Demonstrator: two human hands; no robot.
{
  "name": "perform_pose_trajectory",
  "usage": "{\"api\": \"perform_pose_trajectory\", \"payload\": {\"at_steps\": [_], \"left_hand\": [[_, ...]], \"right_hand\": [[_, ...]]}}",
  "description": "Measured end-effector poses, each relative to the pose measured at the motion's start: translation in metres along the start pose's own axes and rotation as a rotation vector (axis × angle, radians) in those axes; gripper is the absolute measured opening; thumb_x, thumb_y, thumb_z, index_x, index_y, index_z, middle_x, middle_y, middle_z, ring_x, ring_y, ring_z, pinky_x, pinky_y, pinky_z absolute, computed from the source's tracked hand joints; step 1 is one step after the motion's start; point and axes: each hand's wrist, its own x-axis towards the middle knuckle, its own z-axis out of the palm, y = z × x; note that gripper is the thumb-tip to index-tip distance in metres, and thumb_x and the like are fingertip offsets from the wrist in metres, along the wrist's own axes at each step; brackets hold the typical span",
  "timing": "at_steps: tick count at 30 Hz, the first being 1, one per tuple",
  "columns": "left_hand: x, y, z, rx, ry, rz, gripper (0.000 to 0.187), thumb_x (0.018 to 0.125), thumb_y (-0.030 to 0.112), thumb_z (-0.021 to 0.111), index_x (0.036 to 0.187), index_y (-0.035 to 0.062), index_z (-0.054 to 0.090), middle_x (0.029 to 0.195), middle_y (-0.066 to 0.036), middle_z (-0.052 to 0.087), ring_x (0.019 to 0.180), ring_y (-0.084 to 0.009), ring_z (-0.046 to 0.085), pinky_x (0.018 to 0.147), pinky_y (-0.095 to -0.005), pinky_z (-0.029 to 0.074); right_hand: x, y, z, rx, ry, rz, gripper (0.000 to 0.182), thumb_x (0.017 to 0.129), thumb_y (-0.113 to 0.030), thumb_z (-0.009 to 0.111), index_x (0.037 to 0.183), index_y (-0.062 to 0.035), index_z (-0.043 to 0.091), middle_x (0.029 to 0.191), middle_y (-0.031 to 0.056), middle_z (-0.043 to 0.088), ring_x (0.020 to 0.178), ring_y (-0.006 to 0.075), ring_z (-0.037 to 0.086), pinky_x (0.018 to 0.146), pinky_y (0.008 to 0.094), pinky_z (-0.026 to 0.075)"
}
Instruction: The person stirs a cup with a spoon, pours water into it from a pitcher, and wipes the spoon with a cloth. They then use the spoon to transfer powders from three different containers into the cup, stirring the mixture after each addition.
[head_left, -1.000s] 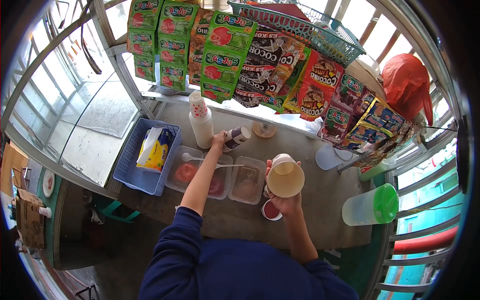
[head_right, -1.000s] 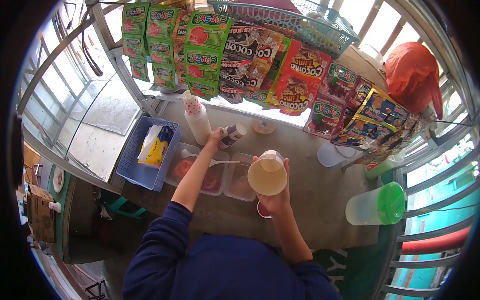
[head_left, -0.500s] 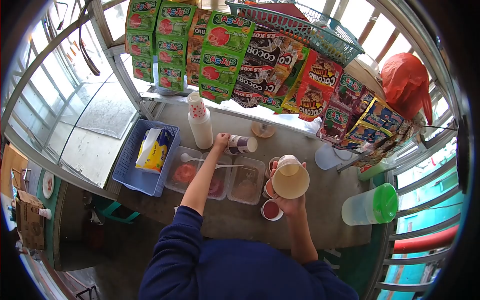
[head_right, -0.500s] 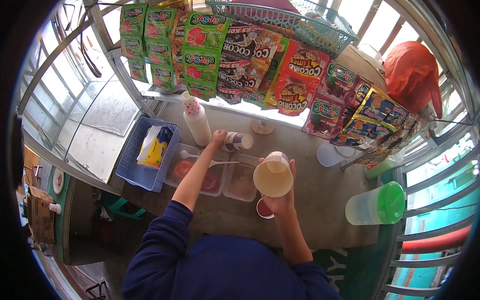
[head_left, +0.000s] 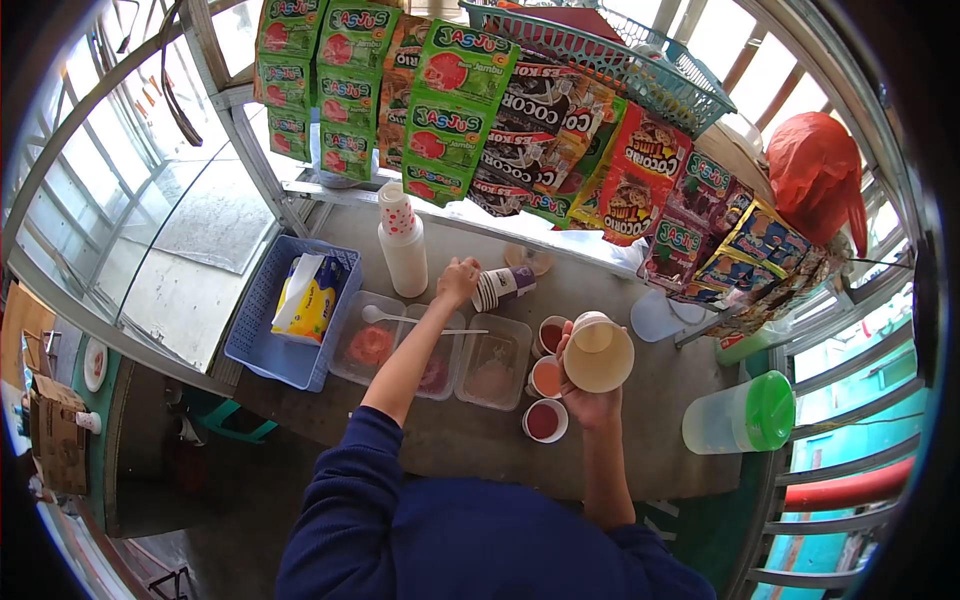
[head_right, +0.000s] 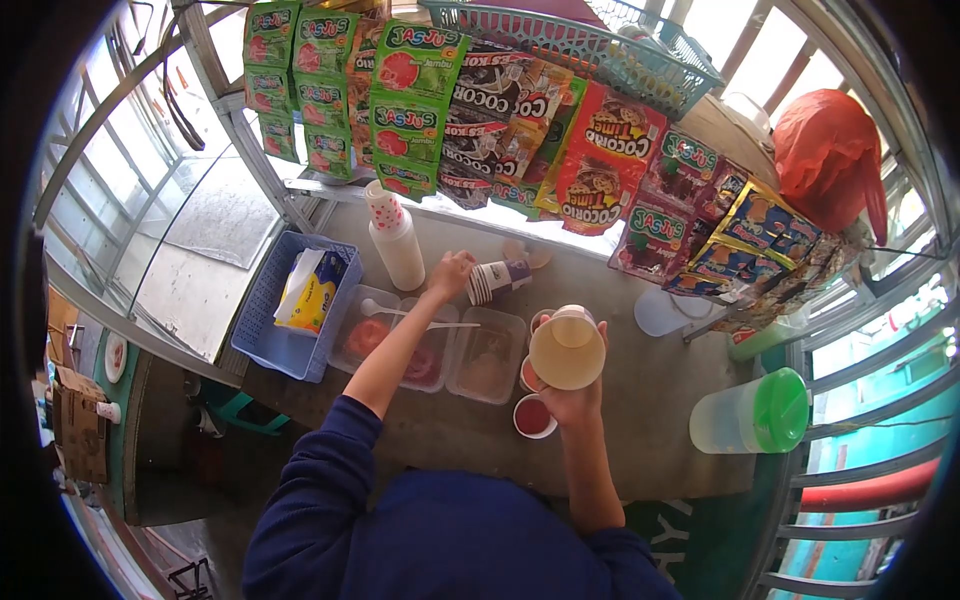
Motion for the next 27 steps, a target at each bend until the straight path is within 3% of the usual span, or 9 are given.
{"api": "perform_pose_trajectory", "payload": {"at_steps": [2,5,6,8,12,15,17,23,27], "left_hand": [[-0.005,0.02,-0.003,0.268,0.03,-0.001,0.03,0.085,0.032,0.057,0.109,0.0144,0.06,0.109,-0.012,0.056,0.111,-0.0276,0.052,0.09,-0.0506,0.041],[-0.004,0.042,0.004,0.316,0.038,0.108,0.041,0.081,0.039,0.062,0.114,0.0155,0.058,0.115,-0.009,0.055,0.119,-0.0266,0.046,0.097,-0.0574,0.033],[-0.006,0.048,0.008,0.316,0.036,0.11,0.041,0.081,0.039,0.062,0.114,0.0155,0.058,0.115,-0.009,0.055,0.119,-0.0266,0.046,0.097,-0.0574,0.033],[-0.014,0.061,0.014,0.474,-0.082,0.263,0.062,0.07,0.046,0.07,0.122,0.0155,0.052,0.118,-0.01,0.056,0.116,-0.0279,0.048,0.1,-0.0602,0.028],[-0.005,0.056,0.035,0.642,-0.195,0.273,0.079,0.062,0.05,0.075,0.126,0.0131,0.047,0.123,-0.008,0.054,0.121,-0.0273,0.045,0.103,-0.0611,0.022],[-0.013,0.053,0.015,0.487,-0.227,0.31,0.079,0.06,0.045,0.077,0.126,0.0142,0.046,0.12,-0.009,0.056,0.119,-0.0262,0.047,0.101,-0.0623,0.022],[-0.019,0.043,0.001,0.275,-0.161,0.506,0.075,0.059,0.04,0.078,0.122,0.014,0.047,0.117,-0.01,0.056,0.116,-0.0252,0.049,0.102,-0.0569,0.025],[-0.028,0.007,-0.03,-0.11,-0.065,0.442,0.078,0.058,0.029,0.081,0.122,0.0127,0.04,0.111,-0.013,0.057,0.106,-0.0301,0.054,0.093,-0.0423,0.041],[-0.038,-0.007,-0.04,-0.281,-0.018,0.392,0.082,0.061,0.026,0.081,0.127,0.0131,0.033,0.111,-0.015,0.056,0.105,-0.0314,0.056,0.089,-0.0403,0.045]], "right_hand": [[-0.002,-0.007,-0.007,-0.005,0.026,-0.032,0.057,0.087,-0.047,0.057,0.12,-0.0011,0.049,0.123,0.0131,0.053,0.108,0.0269,0.056,0.09,0.0376,0.052],[-0.007,-0.018,-0.02,-0.025,0.069,-0.098,0.057,0.086,-0.046,0.058,0.121,-0.0012,0.049,0.123,0.0131,0.053,0.108,0.0269,0.056,0.09,0.0374,0.052],[-0.007,-0.02,-0.024,-0.037,0.088,-0.129,0.057,0.086,-0.045,0.059,0.121,-0.0013,0.048,0.123,0.0129,0.053,0.108,0.0268,0.056,0.089,0.0372,0.052],[-0.008,-0.025,-0.031,-0.032,0.096,-0.137,0.057,0.086,-0.045,0.059,0.121,-0.0013,0.048,0.123,0.0126,0.053,0.108,0.0266,0.057,0.089,0.0371,0.052],[-0.011,-0.029,-0.028,-0.003,0.116,-0.144,0.058,0.086,-0.046,0.059,0.122,-0.0015,0.048,0.123,0.0112,0.053,0.107,0.0261,0.057,0.089,0.0372,0.052],[-0.015,-0.032,-0.028,-0.028,0.137,-0.182,0.058,0.086,-0.047,0.058,0.121,-0.0017,0.049,0.122,0.0105,0.054,0.107,0.0256,0.057,0.089,0.0368,0.051],[-0.018,-0.036,-0.032,-0.04,0.12,-0.187,0.058,0.086,-0.047,0.058,0.121,-0.0019,0.049,0.122,0.0105,0.054,0.108,0.0255,0.057,0.089,0.0365,0.051],[-0.019,-0.038,-0.042,-0.03,0.129,-0.184,0.056,0.086,-0.046,0.058,0.122,-0.0031,0.049,0.123,0.0109,0.054,0.109,0.0258,0.056,0.089,0.0365,0.052],[-0.014,-0.032,-0.042,-0.031,0.137,-0.17,0.053,0.087,-0.045,0.058,0.12,-0.0042,0.051,0.122,0.0112,0.054,0.108,0.026,0.057,0.089,0.037,0.052]]}}
